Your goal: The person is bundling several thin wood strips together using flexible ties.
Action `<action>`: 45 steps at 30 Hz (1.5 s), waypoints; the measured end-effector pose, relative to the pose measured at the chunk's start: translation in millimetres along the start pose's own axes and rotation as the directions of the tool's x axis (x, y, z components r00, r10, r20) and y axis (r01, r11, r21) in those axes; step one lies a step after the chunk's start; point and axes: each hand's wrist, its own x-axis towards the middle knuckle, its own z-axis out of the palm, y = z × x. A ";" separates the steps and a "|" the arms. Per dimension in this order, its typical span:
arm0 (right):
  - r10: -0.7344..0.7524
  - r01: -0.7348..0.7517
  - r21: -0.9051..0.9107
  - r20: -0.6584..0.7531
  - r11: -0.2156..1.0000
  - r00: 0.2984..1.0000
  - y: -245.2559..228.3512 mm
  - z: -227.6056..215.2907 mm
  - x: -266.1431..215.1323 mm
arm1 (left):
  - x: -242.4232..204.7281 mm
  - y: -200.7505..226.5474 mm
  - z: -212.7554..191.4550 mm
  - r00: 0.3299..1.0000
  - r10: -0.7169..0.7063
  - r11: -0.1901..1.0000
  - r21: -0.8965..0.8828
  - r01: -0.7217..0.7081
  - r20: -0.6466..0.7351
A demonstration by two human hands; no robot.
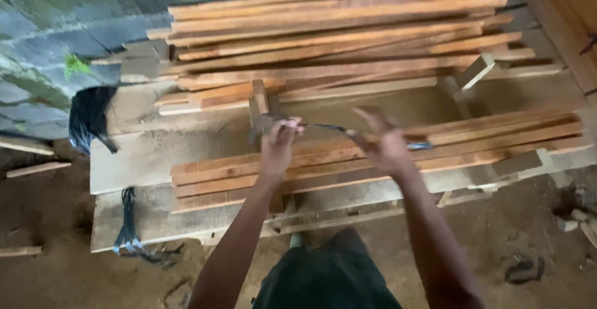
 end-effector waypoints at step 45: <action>0.273 -0.268 -0.087 0.519 0.959 0.810 182.9 145.5 61.8 | -59.3 -148.2 32.6 0.867 0.139 0.085 0.867 -0.492 0.478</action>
